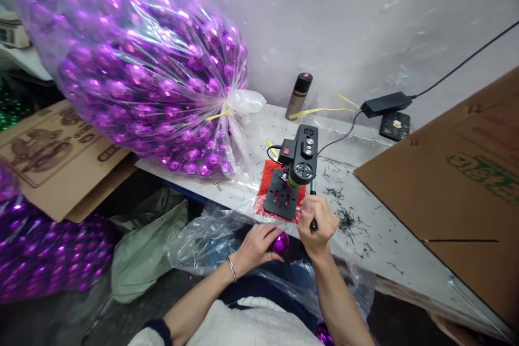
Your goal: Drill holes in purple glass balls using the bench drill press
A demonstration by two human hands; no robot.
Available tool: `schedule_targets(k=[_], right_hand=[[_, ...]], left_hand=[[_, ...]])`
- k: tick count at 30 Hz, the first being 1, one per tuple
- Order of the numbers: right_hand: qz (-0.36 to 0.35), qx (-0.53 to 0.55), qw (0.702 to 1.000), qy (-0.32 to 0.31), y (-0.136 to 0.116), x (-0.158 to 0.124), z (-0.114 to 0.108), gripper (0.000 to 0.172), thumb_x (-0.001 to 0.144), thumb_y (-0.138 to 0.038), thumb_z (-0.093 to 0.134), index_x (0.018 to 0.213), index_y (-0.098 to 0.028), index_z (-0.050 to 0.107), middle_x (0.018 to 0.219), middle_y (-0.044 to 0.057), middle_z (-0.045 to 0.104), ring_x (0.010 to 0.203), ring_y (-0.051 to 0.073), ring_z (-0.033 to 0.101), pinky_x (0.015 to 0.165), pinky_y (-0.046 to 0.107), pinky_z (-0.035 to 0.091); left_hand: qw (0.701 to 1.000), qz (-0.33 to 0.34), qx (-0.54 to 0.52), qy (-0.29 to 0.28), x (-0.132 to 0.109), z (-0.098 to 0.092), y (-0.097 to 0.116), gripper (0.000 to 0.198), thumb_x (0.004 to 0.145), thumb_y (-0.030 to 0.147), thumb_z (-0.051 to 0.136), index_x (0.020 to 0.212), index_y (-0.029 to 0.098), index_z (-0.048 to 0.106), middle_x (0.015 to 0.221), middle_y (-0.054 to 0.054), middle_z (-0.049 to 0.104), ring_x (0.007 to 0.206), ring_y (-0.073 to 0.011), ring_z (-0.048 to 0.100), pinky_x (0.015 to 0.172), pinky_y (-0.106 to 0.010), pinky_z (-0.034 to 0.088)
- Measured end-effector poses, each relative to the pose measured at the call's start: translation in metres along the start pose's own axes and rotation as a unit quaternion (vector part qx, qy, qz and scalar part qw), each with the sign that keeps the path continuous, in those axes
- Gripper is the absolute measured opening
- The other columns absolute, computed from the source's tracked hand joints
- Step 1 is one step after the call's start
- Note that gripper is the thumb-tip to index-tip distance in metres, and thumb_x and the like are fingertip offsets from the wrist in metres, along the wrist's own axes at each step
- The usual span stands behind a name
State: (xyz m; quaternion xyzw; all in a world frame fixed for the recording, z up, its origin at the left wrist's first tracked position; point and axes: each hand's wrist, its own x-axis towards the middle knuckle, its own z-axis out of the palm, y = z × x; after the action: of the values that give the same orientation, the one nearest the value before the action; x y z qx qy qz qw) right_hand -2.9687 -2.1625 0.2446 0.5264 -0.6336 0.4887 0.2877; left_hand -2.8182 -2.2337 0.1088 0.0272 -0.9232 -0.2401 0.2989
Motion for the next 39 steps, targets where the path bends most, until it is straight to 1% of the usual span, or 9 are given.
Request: schedule_targets(k=[4,7,9,14,17,28,33,36,39], right_hand=[[0.000,-0.001,1.000,0.011,0.002,-0.010,0.005,0.022,0.089,-0.003,0.048,0.076,-0.020,0.051,0.072,0.002,0.059,0.066,0.012,0.056,0.062,0.024,0.043],[0.006,0.002,1.000,0.014,0.001,-0.010,0.006,0.022,0.089,-0.003,0.049,0.075,-0.021,0.050,0.072,0.001,0.058,0.066,0.012,0.055,0.061,0.024,0.043],[0.007,0.001,1.000,0.015,0.000,-0.008,0.005,0.022,0.089,-0.003,0.049,0.075,-0.020,0.050,0.072,0.001,0.058,0.065,0.012,0.055,0.061,0.024,0.043],[0.006,-0.003,1.000,0.016,0.000,-0.009,0.005,0.022,0.088,-0.002,0.048,0.076,-0.020,0.050,0.072,0.001,0.058,0.065,0.011,0.055,0.061,0.023,0.043],[0.004,-0.006,1.000,0.012,0.000,-0.010,0.006,0.022,0.088,-0.001,0.049,0.077,-0.020,0.051,0.072,0.001,0.058,0.066,0.011,0.055,0.061,0.023,0.044],[0.003,0.000,1.000,0.011,0.001,-0.012,0.006,0.022,0.089,-0.003,0.049,0.076,-0.021,0.049,0.071,0.001,0.057,0.066,0.012,0.054,0.061,0.024,0.043],[0.002,0.005,1.000,0.010,0.001,-0.011,0.006,0.022,0.088,-0.003,0.048,0.075,-0.021,0.050,0.070,0.001,0.058,0.066,0.012,0.055,0.061,0.024,0.044],[0.002,0.005,1.000,0.008,0.001,-0.010,0.005,0.022,0.088,-0.004,0.048,0.075,-0.021,0.051,0.071,0.001,0.058,0.065,0.012,0.056,0.061,0.025,0.044],[0.002,0.000,1.000,0.006,0.000,-0.009,0.004,0.022,0.088,-0.003,0.049,0.075,-0.021,0.050,0.071,0.001,0.058,0.066,0.012,0.055,0.060,0.024,0.043]], left_hand=[[0.998,-0.001,0.037,0.044,-0.003,-0.008,-0.008,0.066,0.086,0.063,0.059,0.131,0.015,0.054,0.109,-0.015,0.070,0.099,-0.0257,0.069,0.082,-0.038,0.057],[0.985,-0.079,0.081,0.129,0.044,-0.041,-0.048,0.031,0.102,0.027,0.041,0.126,0.017,0.058,0.111,-0.013,0.070,0.108,-0.0221,0.067,0.095,-0.038,0.054],[0.966,-0.168,0.127,0.148,0.089,-0.071,-0.083,0.036,0.098,0.011,0.035,0.125,0.013,0.059,0.120,-0.015,0.066,0.118,-0.0227,0.063,0.102,-0.040,0.051],[0.885,-0.368,0.283,-0.027,0.178,-0.134,-0.151,0.040,0.087,-0.001,0.036,0.120,0.002,0.059,0.121,-0.024,0.062,0.120,-0.0308,0.058,0.100,-0.042,0.047],[0.855,-0.396,0.332,-0.042,0.197,-0.149,-0.167,0.043,0.092,0.001,0.029,0.126,0.000,0.055,0.129,-0.027,0.056,0.126,-0.0328,0.052,0.101,-0.042,0.045],[0.836,-0.446,0.316,-0.048,0.200,-0.164,-0.174,0.040,0.091,0.008,0.045,0.130,-0.001,0.053,0.130,-0.031,0.053,0.121,-0.0369,0.057,0.098,-0.046,0.046],[0.915,-0.368,0.055,0.156,0.167,-0.162,-0.148,0.051,0.088,0.036,0.067,0.132,0.015,0.054,0.128,-0.017,0.060,0.118,-0.0308,0.061,0.097,-0.041,0.052],[0.847,-0.395,-0.254,0.248,0.137,-0.139,-0.121,0.055,0.089,0.056,0.059,0.128,0.018,0.056,0.114,-0.012,0.066,0.094,-0.0215,0.071,0.069,-0.028,0.059],[0.742,-0.423,-0.462,0.238,0.111,-0.108,-0.093,0.061,0.085,0.064,0.060,0.123,0.016,0.058,0.106,-0.012,0.069,0.078,-0.0174,0.072,0.058,-0.023,0.056]])
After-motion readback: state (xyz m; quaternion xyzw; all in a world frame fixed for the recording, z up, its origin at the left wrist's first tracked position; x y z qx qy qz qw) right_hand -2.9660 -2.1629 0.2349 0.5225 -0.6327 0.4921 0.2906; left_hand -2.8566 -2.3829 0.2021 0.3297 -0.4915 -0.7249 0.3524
